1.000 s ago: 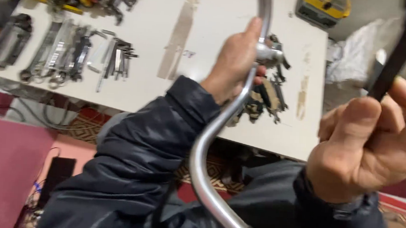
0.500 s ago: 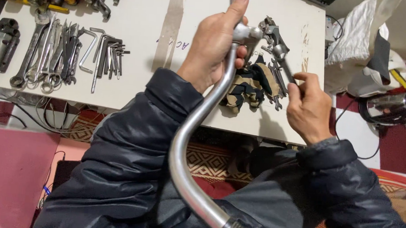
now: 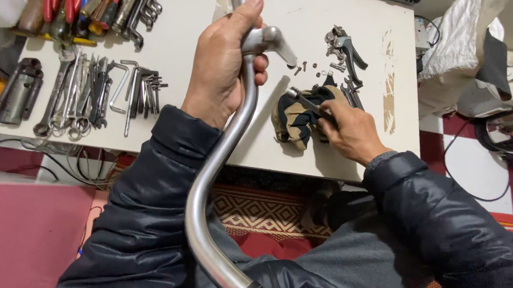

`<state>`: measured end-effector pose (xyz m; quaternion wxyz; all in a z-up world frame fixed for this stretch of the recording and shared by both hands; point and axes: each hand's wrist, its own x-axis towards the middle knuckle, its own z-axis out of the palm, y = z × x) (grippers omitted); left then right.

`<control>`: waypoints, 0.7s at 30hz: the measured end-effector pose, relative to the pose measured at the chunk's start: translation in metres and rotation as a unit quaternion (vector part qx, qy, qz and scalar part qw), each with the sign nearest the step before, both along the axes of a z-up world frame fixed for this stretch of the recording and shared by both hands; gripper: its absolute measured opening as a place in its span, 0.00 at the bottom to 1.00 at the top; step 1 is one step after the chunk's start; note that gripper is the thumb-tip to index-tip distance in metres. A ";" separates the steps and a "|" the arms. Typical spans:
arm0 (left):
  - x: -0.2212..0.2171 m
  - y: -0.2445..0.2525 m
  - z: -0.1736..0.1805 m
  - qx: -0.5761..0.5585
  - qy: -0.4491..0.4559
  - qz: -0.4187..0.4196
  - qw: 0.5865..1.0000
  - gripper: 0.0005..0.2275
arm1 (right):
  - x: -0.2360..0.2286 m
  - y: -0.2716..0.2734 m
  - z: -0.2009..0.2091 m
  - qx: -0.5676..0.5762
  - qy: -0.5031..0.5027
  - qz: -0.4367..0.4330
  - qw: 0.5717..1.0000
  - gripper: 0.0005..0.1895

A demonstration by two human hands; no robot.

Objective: The person assembles a bicycle handlebar by inserting a metal rod into the stem, tightening a bolt with a wrench, and attaching a black grip to the handlebar end.

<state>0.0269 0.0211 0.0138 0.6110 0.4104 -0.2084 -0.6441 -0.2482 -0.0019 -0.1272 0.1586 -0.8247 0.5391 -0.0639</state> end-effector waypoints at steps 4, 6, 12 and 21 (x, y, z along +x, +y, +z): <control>0.005 -0.005 -0.006 0.017 -0.007 0.055 0.998 0.13 | -0.008 -0.014 -0.028 -0.062 0.084 0.043 0.994 0.11; 0.007 -0.009 -0.009 0.020 -0.014 0.072 0.997 0.13 | -0.011 -0.019 -0.035 -0.093 0.110 0.055 0.988 0.08; 0.008 -0.016 -0.014 -0.005 -0.016 0.090 0.996 0.18 | 0.025 -0.012 0.021 -0.079 0.012 0.018 0.997 0.14; -0.005 -0.033 -0.035 -0.048 -0.033 0.076 0.995 0.19 | 0.055 0.008 0.076 0.297 -0.274 0.031 0.914 0.20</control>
